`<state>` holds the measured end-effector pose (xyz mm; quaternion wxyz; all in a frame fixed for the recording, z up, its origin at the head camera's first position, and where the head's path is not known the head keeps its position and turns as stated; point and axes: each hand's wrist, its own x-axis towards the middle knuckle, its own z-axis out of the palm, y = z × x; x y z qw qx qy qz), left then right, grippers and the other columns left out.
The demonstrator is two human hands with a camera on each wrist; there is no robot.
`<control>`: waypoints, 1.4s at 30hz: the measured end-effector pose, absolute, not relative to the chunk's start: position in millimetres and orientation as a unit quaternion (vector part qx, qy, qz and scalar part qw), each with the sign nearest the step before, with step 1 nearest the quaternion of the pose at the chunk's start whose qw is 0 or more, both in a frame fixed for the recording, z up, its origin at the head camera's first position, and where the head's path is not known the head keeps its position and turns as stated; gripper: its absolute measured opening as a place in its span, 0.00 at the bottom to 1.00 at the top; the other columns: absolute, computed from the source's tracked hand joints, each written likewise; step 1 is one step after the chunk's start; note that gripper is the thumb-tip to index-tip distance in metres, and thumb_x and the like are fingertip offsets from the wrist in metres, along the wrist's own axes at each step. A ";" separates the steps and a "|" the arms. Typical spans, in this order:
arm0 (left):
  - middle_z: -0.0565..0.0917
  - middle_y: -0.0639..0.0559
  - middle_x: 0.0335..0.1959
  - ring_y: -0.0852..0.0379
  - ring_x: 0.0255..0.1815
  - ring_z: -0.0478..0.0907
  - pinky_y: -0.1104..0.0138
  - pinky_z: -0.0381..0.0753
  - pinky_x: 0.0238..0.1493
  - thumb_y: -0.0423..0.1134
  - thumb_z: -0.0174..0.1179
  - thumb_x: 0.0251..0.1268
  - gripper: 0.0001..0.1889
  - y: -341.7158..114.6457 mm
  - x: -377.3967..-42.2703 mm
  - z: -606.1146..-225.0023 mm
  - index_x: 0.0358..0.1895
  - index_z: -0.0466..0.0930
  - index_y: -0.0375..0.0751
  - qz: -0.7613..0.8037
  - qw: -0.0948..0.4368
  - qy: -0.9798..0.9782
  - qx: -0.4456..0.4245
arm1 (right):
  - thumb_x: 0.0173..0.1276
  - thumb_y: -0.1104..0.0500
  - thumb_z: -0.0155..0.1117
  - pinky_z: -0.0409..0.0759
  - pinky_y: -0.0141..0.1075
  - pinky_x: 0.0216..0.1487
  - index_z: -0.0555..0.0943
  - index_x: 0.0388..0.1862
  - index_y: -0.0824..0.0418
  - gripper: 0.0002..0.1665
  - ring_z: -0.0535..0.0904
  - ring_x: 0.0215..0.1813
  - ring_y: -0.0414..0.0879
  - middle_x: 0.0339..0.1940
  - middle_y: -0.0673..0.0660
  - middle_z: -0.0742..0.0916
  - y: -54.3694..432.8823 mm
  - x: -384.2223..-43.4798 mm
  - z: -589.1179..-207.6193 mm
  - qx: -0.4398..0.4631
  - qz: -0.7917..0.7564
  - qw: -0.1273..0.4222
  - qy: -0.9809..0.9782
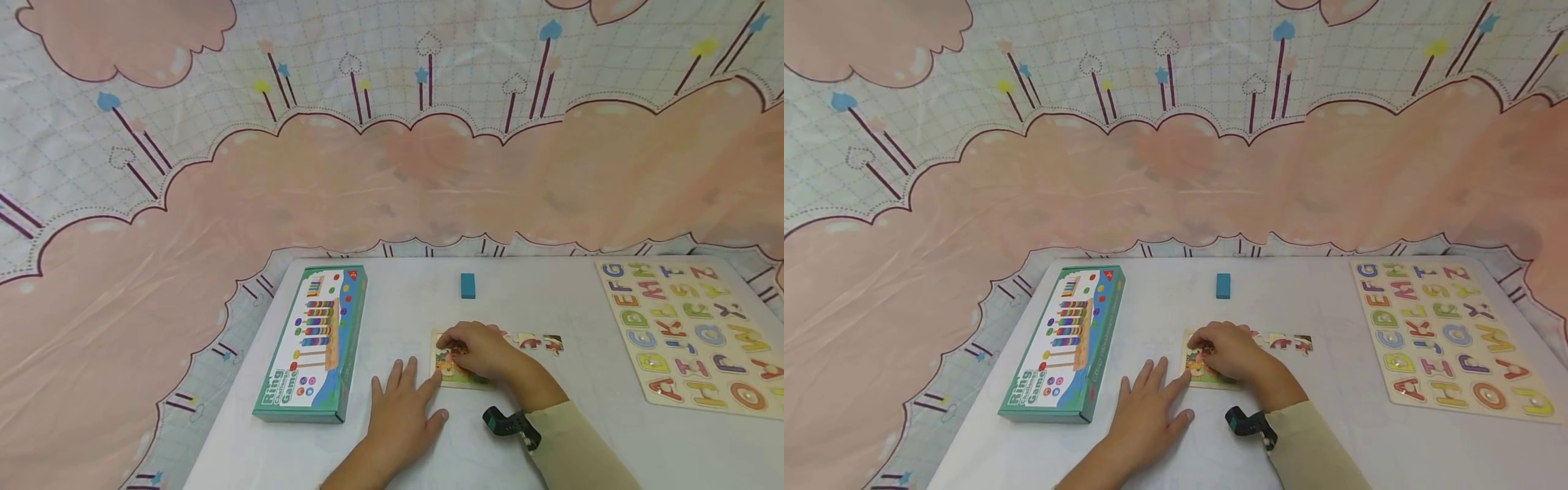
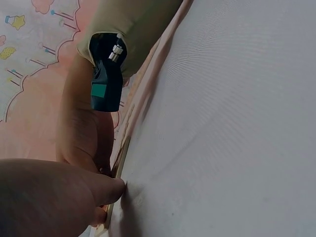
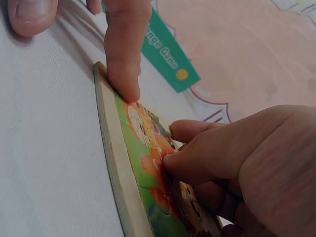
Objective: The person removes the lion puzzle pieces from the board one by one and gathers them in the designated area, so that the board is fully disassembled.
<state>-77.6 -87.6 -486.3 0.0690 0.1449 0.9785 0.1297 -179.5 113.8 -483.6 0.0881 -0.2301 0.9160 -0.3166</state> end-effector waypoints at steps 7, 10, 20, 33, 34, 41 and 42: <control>0.66 0.36 0.82 0.31 0.84 0.57 0.22 0.55 0.70 0.59 0.66 0.73 0.31 -86.6 -77.6 -485.6 0.76 0.77 0.59 0.126 0.071 0.979 0.142 | 0.71 0.67 0.72 0.68 0.53 0.57 0.88 0.51 0.48 0.16 0.82 0.55 0.47 0.47 0.43 0.88 114.1 -179.1 -482.2 -0.226 -0.321 0.091 0.915; 0.66 0.36 0.82 0.31 0.84 0.56 0.22 0.55 0.70 0.58 0.66 0.73 0.31 -86.1 -77.5 -485.2 0.76 0.77 0.58 0.127 0.073 0.979 0.140 | 0.71 0.68 0.72 0.68 0.54 0.58 0.88 0.51 0.48 0.17 0.82 0.55 0.46 0.46 0.43 0.88 113.3 -178.0 -481.5 -0.221 -0.325 0.093 0.915; 0.64 0.37 0.83 0.32 0.85 0.54 0.22 0.53 0.71 0.59 0.65 0.74 0.31 -87.1 -77.8 -485.1 0.78 0.76 0.61 0.125 0.082 0.979 0.138 | 0.72 0.65 0.73 0.69 0.50 0.53 0.88 0.53 0.51 0.14 0.80 0.47 0.44 0.44 0.44 0.87 111.8 -174.3 -482.0 -0.243 -0.299 0.065 0.921; 0.63 0.36 0.84 0.31 0.85 0.53 0.21 0.52 0.71 0.57 0.65 0.75 0.31 -87.5 -78.1 -484.0 0.78 0.76 0.60 0.131 0.086 0.978 0.140 | 0.74 0.61 0.72 0.68 0.47 0.51 0.88 0.56 0.49 0.14 0.77 0.48 0.42 0.41 0.41 0.85 113.9 -174.2 -483.9 -0.248 -0.324 0.056 0.912; 0.63 0.36 0.84 0.31 0.85 0.53 0.21 0.52 0.71 0.57 0.65 0.75 0.31 -87.6 -78.0 -483.9 0.78 0.76 0.60 0.132 0.087 0.977 0.140 | 0.75 0.61 0.72 0.68 0.47 0.51 0.88 0.55 0.49 0.13 0.77 0.48 0.42 0.41 0.40 0.85 113.7 -174.3 -484.0 -0.248 -0.323 0.055 0.912; 0.63 0.36 0.83 0.31 0.85 0.54 0.21 0.53 0.70 0.57 0.65 0.75 0.31 -88.1 -77.9 -484.2 0.78 0.76 0.60 0.127 0.082 0.978 0.144 | 0.76 0.61 0.70 0.67 0.48 0.51 0.88 0.51 0.46 0.11 0.76 0.44 0.40 0.37 0.38 0.84 111.1 -174.2 -483.7 -0.243 -0.331 0.062 0.910; 0.64 0.36 0.83 0.31 0.85 0.54 0.21 0.53 0.70 0.57 0.65 0.75 0.31 -88.3 -77.9 -484.3 0.78 0.76 0.59 0.127 0.082 0.978 0.145 | 0.76 0.61 0.70 0.67 0.49 0.51 0.88 0.52 0.45 0.12 0.76 0.44 0.40 0.36 0.38 0.84 110.9 -174.1 -483.7 -0.240 -0.334 0.065 0.909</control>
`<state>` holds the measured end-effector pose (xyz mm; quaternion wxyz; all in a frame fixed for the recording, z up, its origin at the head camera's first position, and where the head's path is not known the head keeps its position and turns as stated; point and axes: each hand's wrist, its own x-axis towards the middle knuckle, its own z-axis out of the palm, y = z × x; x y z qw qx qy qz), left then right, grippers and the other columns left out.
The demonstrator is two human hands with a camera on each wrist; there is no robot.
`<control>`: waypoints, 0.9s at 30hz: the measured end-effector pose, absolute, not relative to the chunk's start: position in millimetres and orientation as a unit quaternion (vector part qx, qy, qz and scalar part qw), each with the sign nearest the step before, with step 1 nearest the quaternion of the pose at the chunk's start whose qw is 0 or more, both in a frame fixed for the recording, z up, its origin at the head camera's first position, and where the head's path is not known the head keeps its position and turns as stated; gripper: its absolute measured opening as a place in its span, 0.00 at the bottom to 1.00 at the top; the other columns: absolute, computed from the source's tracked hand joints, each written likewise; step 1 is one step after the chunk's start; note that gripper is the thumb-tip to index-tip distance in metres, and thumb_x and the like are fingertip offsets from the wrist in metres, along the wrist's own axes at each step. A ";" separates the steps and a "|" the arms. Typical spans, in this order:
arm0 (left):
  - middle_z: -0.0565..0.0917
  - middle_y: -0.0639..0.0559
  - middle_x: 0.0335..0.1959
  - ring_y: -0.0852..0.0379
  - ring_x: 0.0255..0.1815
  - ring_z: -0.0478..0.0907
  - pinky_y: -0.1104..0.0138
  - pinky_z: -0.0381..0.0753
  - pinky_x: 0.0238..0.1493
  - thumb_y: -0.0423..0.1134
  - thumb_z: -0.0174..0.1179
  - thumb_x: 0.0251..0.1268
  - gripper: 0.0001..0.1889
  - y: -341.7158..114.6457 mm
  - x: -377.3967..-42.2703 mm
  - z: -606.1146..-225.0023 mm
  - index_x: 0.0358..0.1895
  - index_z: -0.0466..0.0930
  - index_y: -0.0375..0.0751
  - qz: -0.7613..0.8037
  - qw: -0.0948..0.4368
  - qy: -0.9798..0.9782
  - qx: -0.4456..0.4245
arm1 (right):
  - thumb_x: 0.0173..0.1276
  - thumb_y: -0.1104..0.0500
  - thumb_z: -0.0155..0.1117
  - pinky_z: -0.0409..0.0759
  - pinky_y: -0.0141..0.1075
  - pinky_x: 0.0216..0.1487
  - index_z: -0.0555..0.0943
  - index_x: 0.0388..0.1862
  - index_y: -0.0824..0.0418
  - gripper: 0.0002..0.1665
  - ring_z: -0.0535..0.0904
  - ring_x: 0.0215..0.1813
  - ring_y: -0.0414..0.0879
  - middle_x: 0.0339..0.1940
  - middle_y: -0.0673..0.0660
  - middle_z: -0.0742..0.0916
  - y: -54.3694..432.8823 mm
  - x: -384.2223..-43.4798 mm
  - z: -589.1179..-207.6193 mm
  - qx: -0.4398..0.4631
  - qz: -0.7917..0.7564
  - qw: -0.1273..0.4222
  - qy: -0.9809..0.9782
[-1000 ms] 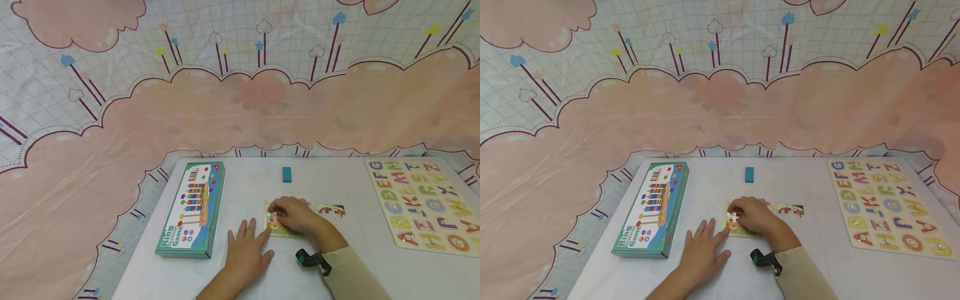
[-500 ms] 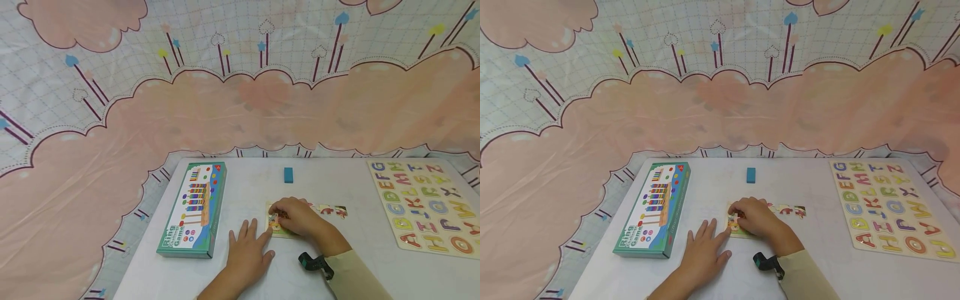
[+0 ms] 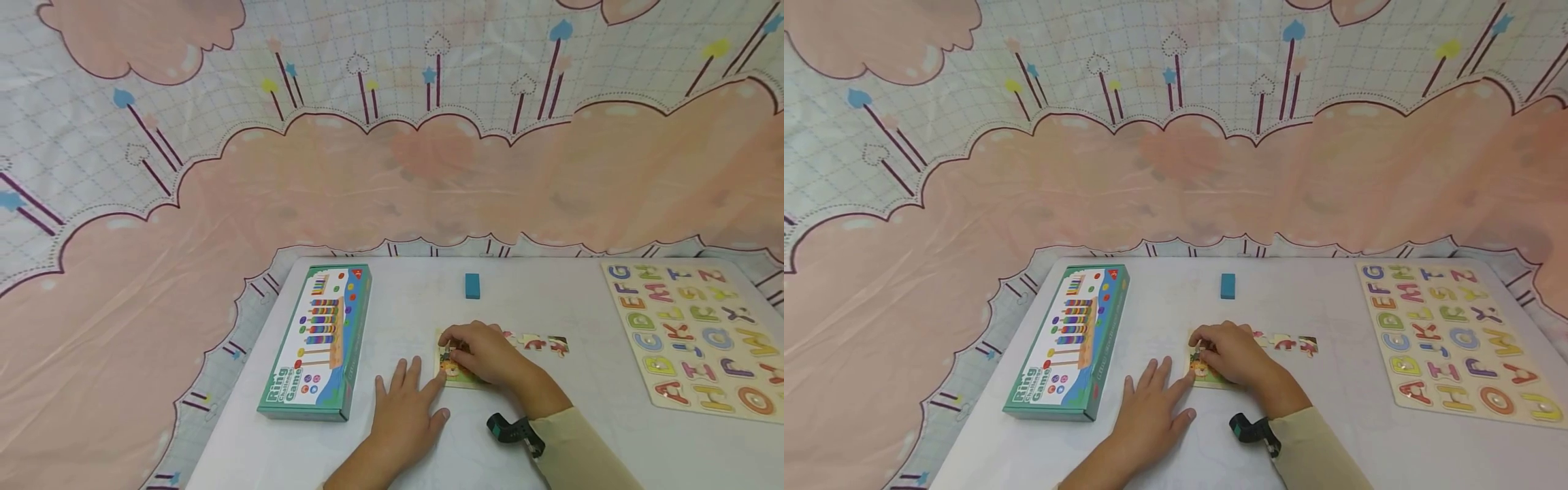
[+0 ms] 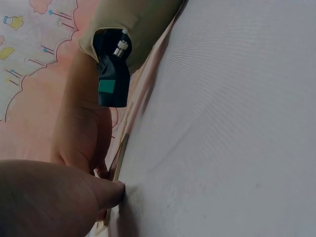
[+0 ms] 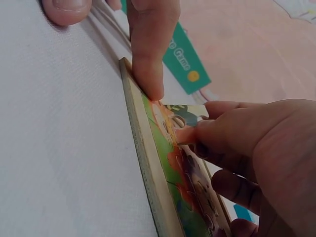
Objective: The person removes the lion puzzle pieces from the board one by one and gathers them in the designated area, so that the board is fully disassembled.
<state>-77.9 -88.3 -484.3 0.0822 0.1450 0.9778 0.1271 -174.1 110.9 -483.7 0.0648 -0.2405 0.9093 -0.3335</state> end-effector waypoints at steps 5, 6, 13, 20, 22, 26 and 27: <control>0.63 0.36 0.83 0.31 0.85 0.53 0.21 0.53 0.70 0.57 0.65 0.75 0.31 -88.7 -77.7 -485.9 0.78 0.75 0.60 0.127 0.085 0.977 0.148 | 0.78 0.60 0.68 0.66 0.50 0.53 0.88 0.54 0.44 0.13 0.75 0.43 0.40 0.36 0.40 0.82 111.0 -172.8 -483.6 -0.220 -0.349 0.075 0.908; 0.63 0.36 0.84 0.31 0.85 0.53 0.21 0.53 0.70 0.57 0.65 0.75 0.31 -88.8 -77.8 -486.2 0.78 0.75 0.60 0.127 0.086 0.977 0.147 | 0.78 0.61 0.68 0.66 0.51 0.54 0.88 0.54 0.44 0.13 0.75 0.43 0.41 0.37 0.40 0.83 111.0 -172.8 -483.4 -0.217 -0.352 0.077 0.907; 0.63 0.35 0.83 0.31 0.85 0.54 0.21 0.53 0.70 0.57 0.65 0.75 0.31 -88.9 -77.5 -486.9 0.78 0.75 0.58 0.128 0.077 0.977 0.152 | 0.78 0.61 0.68 0.69 0.54 0.57 0.88 0.54 0.44 0.13 0.76 0.43 0.42 0.38 0.42 0.84 114.2 -173.5 -480.7 -0.201 -0.362 0.086 0.906; 0.63 0.36 0.83 0.31 0.85 0.54 0.21 0.54 0.70 0.58 0.64 0.75 0.31 -90.0 -77.8 -487.6 0.78 0.75 0.59 0.124 0.074 0.978 0.150 | 0.79 0.62 0.65 0.77 0.41 0.43 0.88 0.56 0.47 0.13 0.77 0.41 0.44 0.36 0.45 0.84 121.7 -174.6 -478.1 -0.182 -0.386 0.087 0.900; 0.63 0.36 0.83 0.31 0.85 0.54 0.22 0.54 0.71 0.58 0.64 0.75 0.31 -90.6 -78.0 -488.8 0.78 0.75 0.60 0.124 0.073 0.978 0.152 | 0.79 0.63 0.65 0.78 0.40 0.42 0.88 0.56 0.48 0.14 0.77 0.41 0.45 0.36 0.45 0.84 124.9 -174.2 -477.0 -0.175 -0.391 0.084 0.900; 0.63 0.35 0.83 0.30 0.85 0.54 0.21 0.54 0.70 0.58 0.64 0.76 0.31 -91.1 -78.5 -490.9 0.78 0.75 0.59 0.123 0.067 0.978 0.156 | 0.78 0.65 0.65 0.78 0.41 0.42 0.88 0.55 0.52 0.13 0.77 0.40 0.46 0.37 0.46 0.84 132.6 -172.2 -475.9 -0.178 -0.403 0.080 0.894; 0.63 0.35 0.83 0.30 0.84 0.54 0.21 0.54 0.70 0.58 0.64 0.76 0.31 -91.2 -78.6 -490.9 0.78 0.75 0.59 0.122 0.067 0.978 0.157 | 0.79 0.65 0.65 0.78 0.41 0.41 0.88 0.55 0.52 0.13 0.76 0.40 0.46 0.36 0.46 0.84 134.3 -171.7 -475.9 -0.180 -0.406 0.081 0.892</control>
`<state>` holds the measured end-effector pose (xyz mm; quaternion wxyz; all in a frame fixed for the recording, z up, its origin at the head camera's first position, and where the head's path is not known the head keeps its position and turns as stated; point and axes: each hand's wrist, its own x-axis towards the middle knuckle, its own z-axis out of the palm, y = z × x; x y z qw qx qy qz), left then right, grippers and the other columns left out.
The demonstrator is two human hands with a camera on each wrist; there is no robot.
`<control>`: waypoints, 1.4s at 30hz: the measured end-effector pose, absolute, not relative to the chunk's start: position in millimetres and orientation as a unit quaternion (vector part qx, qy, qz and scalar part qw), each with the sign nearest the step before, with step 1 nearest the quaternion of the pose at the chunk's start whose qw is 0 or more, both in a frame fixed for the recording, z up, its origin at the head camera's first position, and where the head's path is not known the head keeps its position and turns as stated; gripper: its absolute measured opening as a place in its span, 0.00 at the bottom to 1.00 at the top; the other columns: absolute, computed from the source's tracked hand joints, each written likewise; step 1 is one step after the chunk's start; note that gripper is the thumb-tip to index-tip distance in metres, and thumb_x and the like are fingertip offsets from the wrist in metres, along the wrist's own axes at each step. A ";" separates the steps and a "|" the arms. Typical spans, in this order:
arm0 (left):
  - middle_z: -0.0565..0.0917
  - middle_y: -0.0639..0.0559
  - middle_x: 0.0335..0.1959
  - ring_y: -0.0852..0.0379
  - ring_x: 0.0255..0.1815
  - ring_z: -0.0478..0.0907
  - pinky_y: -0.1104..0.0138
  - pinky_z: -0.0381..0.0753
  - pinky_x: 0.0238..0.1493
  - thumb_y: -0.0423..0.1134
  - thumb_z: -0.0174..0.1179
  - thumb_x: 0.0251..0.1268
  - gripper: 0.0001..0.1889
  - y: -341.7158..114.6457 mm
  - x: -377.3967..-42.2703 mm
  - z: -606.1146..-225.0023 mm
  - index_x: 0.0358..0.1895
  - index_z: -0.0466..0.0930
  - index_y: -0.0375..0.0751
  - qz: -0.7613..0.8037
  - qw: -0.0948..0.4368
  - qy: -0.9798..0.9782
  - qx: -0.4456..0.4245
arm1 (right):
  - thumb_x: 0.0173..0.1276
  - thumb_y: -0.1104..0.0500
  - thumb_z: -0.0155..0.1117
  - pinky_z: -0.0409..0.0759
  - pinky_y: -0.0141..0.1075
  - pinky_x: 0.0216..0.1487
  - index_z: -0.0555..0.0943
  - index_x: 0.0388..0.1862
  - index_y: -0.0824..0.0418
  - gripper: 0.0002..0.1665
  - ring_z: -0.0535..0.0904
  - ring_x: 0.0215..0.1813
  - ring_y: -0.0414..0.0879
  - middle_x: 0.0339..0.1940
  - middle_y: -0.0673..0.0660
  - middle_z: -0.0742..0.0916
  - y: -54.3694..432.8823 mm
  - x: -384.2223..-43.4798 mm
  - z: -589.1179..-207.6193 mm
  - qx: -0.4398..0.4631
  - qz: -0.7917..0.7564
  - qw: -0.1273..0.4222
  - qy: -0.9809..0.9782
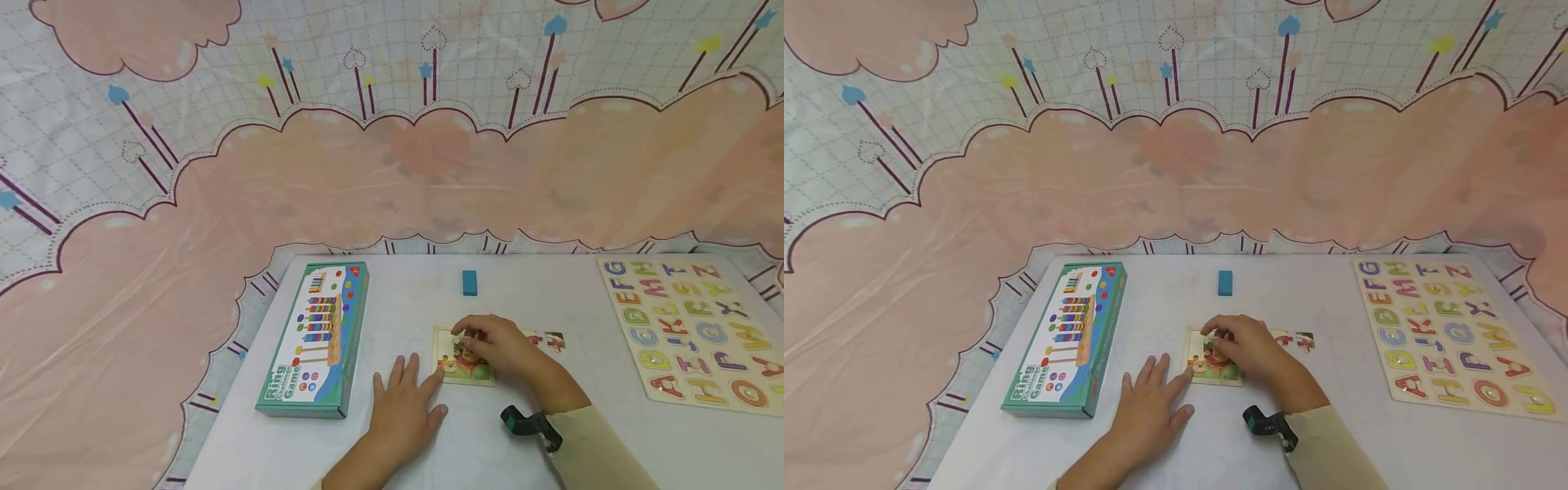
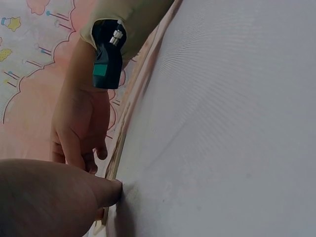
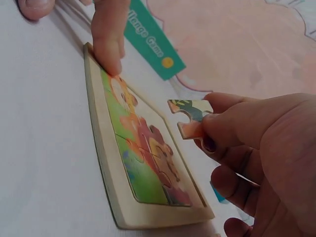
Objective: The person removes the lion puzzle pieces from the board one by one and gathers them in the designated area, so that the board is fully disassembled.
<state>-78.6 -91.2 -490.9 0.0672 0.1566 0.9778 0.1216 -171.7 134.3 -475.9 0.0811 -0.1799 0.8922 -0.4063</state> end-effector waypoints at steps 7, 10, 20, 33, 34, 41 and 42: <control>0.63 0.35 0.83 0.30 0.85 0.54 0.22 0.54 0.71 0.58 0.63 0.76 0.31 -90.7 -79.2 -489.3 0.78 0.75 0.59 0.123 0.068 0.978 0.157 | 0.77 0.65 0.66 0.78 0.43 0.44 0.88 0.52 0.51 0.12 0.76 0.40 0.46 0.38 0.47 0.84 145.5 -168.9 -479.0 -0.177 -0.407 0.073 0.893; 0.63 0.35 0.83 0.30 0.85 0.54 0.22 0.54 0.71 0.58 0.63 0.75 0.31 -90.3 -79.2 -489.4 0.78 0.75 0.59 0.126 0.073 0.977 0.153 | 0.77 0.66 0.66 0.77 0.43 0.45 0.88 0.51 0.51 0.12 0.76 0.41 0.46 0.38 0.47 0.84 149.5 -166.9 -479.2 -0.174 -0.407 0.068 0.894; 0.63 0.36 0.83 0.30 0.85 0.53 0.21 0.53 0.71 0.59 0.64 0.75 0.31 -89.0 -80.3 -488.9 0.78 0.75 0.60 0.131 0.078 0.978 0.144 | 0.77 0.66 0.65 0.77 0.41 0.44 0.88 0.50 0.52 0.12 0.76 0.40 0.46 0.36 0.46 0.85 163.9 -162.9 -480.9 -0.160 -0.408 0.058 0.897; 0.63 0.36 0.84 0.31 0.85 0.53 0.22 0.52 0.71 0.58 0.65 0.74 0.32 -89.3 -80.2 -487.6 0.78 0.75 0.60 0.137 0.081 0.977 0.141 | 0.76 0.66 0.66 0.78 0.44 0.48 0.88 0.49 0.52 0.11 0.77 0.43 0.47 0.39 0.49 0.85 175.8 -158.1 -477.7 -0.125 -0.396 0.058 0.908; 0.63 0.36 0.84 0.31 0.85 0.53 0.22 0.52 0.71 0.58 0.65 0.74 0.32 -89.3 -80.2 -487.2 0.78 0.75 0.60 0.137 0.081 0.977 0.141 | 0.76 0.66 0.66 0.78 0.44 0.47 0.88 0.49 0.52 0.11 0.77 0.43 0.47 0.39 0.49 0.85 176.8 -157.6 -477.8 -0.124 -0.394 0.056 0.909; 0.63 0.36 0.84 0.31 0.85 0.52 0.22 0.51 0.71 0.58 0.66 0.74 0.32 -88.9 -79.7 -487.3 0.78 0.75 0.59 0.141 0.081 0.976 0.142 | 0.75 0.66 0.67 0.79 0.40 0.46 0.88 0.48 0.52 0.11 0.77 0.43 0.47 0.39 0.49 0.85 181.3 -154.2 -478.3 -0.114 -0.389 0.050 0.913; 0.63 0.35 0.84 0.31 0.85 0.52 0.21 0.51 0.71 0.58 0.66 0.74 0.32 -89.1 -79.6 -487.5 0.78 0.75 0.59 0.141 0.081 0.976 0.143 | 0.75 0.67 0.67 0.78 0.40 0.45 0.88 0.48 0.52 0.11 0.77 0.43 0.47 0.38 0.49 0.84 181.5 -153.8 -478.5 -0.114 -0.388 0.050 0.913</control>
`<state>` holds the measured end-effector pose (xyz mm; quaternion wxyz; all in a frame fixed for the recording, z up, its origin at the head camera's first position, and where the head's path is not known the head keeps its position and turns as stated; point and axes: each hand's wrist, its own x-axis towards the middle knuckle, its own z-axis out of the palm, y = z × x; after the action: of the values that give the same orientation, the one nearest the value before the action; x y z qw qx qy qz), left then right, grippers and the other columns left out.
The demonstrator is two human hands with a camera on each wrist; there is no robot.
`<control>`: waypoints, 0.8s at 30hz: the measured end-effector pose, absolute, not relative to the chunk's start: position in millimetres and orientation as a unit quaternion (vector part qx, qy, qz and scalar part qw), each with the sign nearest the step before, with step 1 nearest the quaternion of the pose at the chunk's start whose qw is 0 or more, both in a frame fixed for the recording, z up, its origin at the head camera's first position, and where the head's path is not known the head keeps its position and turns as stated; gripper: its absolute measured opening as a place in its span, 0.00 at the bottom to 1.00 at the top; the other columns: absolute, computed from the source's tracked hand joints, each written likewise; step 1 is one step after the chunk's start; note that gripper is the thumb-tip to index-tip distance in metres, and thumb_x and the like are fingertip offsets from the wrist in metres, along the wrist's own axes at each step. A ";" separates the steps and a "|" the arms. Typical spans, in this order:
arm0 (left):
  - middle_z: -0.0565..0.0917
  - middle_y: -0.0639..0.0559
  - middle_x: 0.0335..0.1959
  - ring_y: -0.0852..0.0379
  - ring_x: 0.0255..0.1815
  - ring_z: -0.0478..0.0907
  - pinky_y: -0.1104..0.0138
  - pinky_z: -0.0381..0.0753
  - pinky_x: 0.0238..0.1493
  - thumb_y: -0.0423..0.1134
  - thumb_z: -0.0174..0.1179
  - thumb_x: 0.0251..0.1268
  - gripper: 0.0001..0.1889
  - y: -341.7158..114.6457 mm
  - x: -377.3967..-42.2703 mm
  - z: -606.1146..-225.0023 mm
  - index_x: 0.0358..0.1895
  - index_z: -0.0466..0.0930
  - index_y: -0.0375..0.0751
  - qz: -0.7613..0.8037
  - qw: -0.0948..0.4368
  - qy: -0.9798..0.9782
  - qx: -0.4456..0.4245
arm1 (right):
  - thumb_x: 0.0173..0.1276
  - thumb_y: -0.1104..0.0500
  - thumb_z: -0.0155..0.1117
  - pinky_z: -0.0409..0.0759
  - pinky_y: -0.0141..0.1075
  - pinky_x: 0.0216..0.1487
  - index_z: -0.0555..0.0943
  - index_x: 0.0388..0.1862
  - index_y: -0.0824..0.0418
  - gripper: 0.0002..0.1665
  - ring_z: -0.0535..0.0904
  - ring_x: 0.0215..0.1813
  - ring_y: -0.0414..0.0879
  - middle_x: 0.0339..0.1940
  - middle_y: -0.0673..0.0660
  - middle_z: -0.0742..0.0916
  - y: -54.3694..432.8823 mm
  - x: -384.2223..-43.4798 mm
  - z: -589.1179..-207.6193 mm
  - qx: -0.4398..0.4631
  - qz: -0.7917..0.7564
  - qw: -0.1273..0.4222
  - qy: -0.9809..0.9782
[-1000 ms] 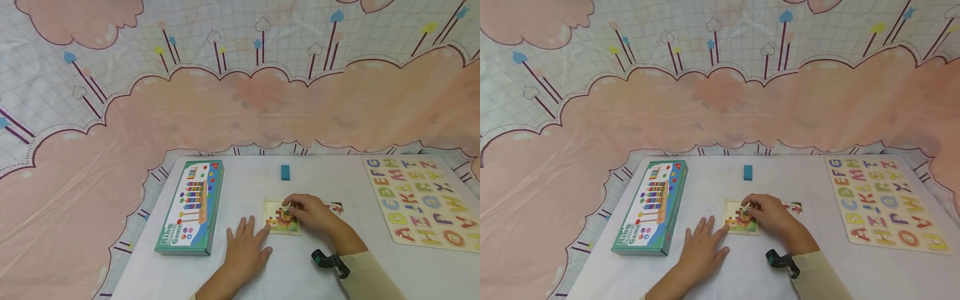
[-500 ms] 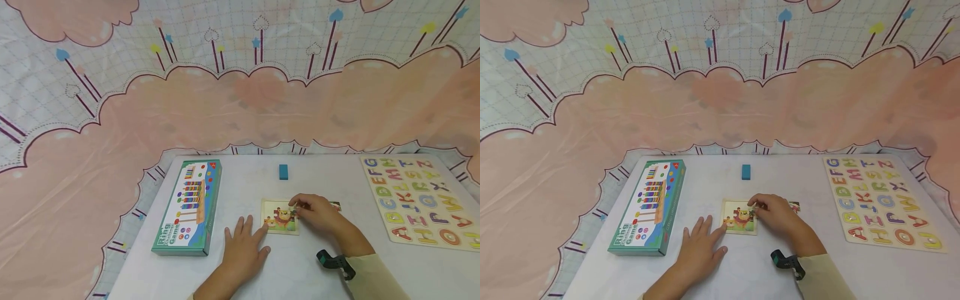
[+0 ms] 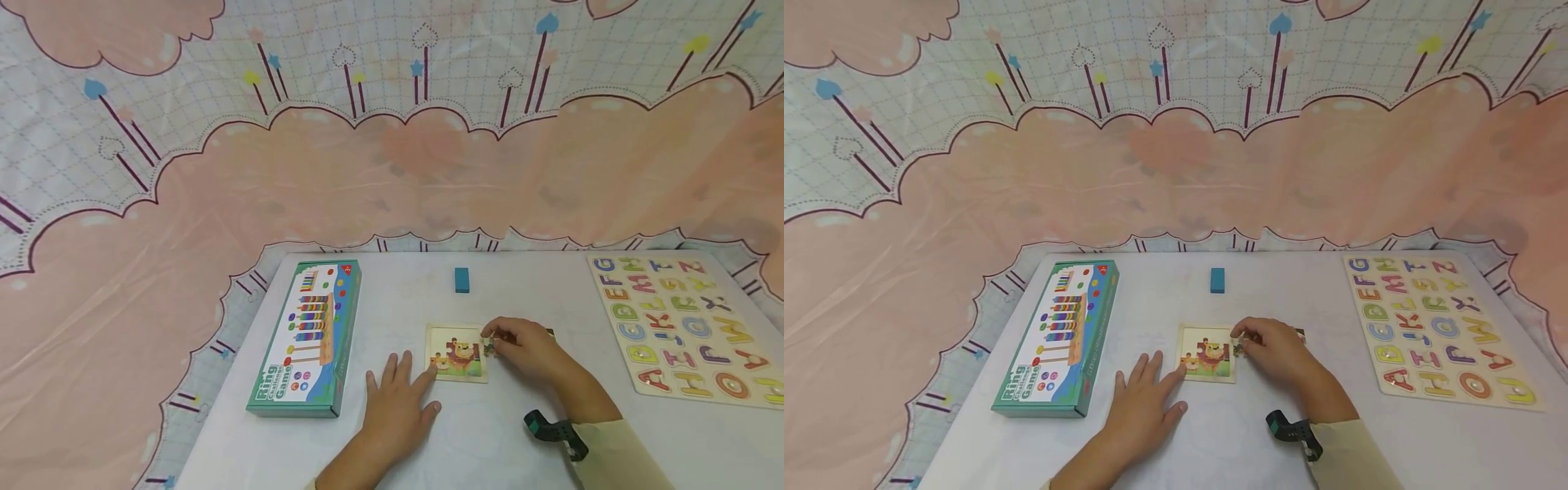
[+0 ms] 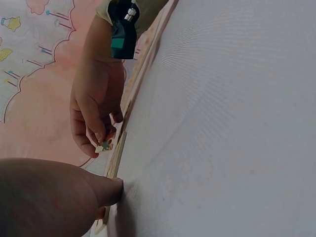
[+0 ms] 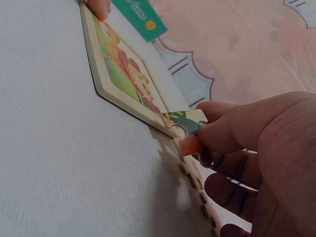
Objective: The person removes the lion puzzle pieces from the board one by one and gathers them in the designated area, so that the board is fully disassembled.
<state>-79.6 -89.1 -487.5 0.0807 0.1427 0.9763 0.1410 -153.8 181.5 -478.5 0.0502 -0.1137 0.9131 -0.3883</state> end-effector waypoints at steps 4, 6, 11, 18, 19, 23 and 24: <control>0.63 0.35 0.83 0.30 0.85 0.52 0.21 0.51 0.71 0.58 0.65 0.74 0.31 -89.6 -80.0 -488.1 0.78 0.75 0.58 0.141 0.080 0.976 0.143 | 0.75 0.67 0.67 0.78 0.39 0.44 0.88 0.48 0.53 0.11 0.77 0.43 0.47 0.38 0.49 0.84 182.8 -152.6 -479.4 -0.112 -0.383 0.053 0.916; 0.63 0.35 0.83 0.30 0.85 0.53 0.21 0.51 0.71 0.58 0.65 0.74 0.32 -90.0 -80.2 -488.1 0.78 0.75 0.58 0.139 0.079 0.977 0.144 | 0.74 0.67 0.67 0.78 0.39 0.44 0.88 0.47 0.52 0.11 0.77 0.43 0.47 0.38 0.49 0.84 183.9 -152.4 -480.6 -0.111 -0.377 0.053 0.918; 0.63 0.35 0.83 0.30 0.85 0.53 0.21 0.51 0.71 0.58 0.65 0.74 0.31 -90.0 -79.7 -489.7 0.78 0.75 0.58 0.139 0.077 0.977 0.144 | 0.74 0.67 0.67 0.80 0.41 0.47 0.88 0.47 0.52 0.11 0.77 0.45 0.48 0.44 0.51 0.87 186.9 -152.0 -483.9 -0.109 -0.366 0.050 0.923; 0.63 0.35 0.83 0.30 0.85 0.52 0.21 0.50 0.72 0.58 0.65 0.74 0.31 -89.0 -79.7 -489.9 0.78 0.76 0.58 0.145 0.079 0.976 0.143 | 0.73 0.67 0.69 0.81 0.44 0.50 0.88 0.46 0.52 0.11 0.78 0.46 0.48 0.53 0.54 0.89 189.2 -149.8 -483.8 -0.113 -0.348 0.043 0.930; 0.63 0.34 0.83 0.30 0.85 0.52 0.21 0.51 0.71 0.57 0.66 0.74 0.31 -88.9 -79.8 -489.5 0.78 0.76 0.58 0.145 0.078 0.976 0.144 | 0.73 0.67 0.70 0.81 0.44 0.50 0.88 0.46 0.51 0.11 0.78 0.46 0.47 0.50 0.53 0.89 189.7 -149.5 -483.7 -0.113 -0.343 0.041 0.932; 0.63 0.34 0.83 0.30 0.85 0.52 0.22 0.51 0.72 0.57 0.65 0.74 0.31 -88.7 -79.3 -489.4 0.78 0.76 0.58 0.144 0.076 0.976 0.143 | 0.71 0.67 0.72 0.79 0.43 0.46 0.88 0.46 0.51 0.12 0.76 0.43 0.46 0.41 0.48 0.86 191.2 -147.9 -483.4 -0.124 -0.328 0.034 0.936; 0.63 0.34 0.83 0.30 0.85 0.53 0.22 0.51 0.72 0.57 0.65 0.74 0.31 -88.7 -79.2 -489.4 0.78 0.76 0.58 0.144 0.075 0.976 0.144 | 0.70 0.67 0.72 0.78 0.43 0.46 0.88 0.46 0.51 0.12 0.76 0.43 0.46 0.40 0.47 0.85 191.5 -147.6 -483.8 -0.127 -0.325 0.031 0.937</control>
<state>-79.2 -88.7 -489.4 0.0748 0.1438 0.9762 0.1442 -147.6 191.5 -483.8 0.0315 -0.1274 0.9367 -0.3247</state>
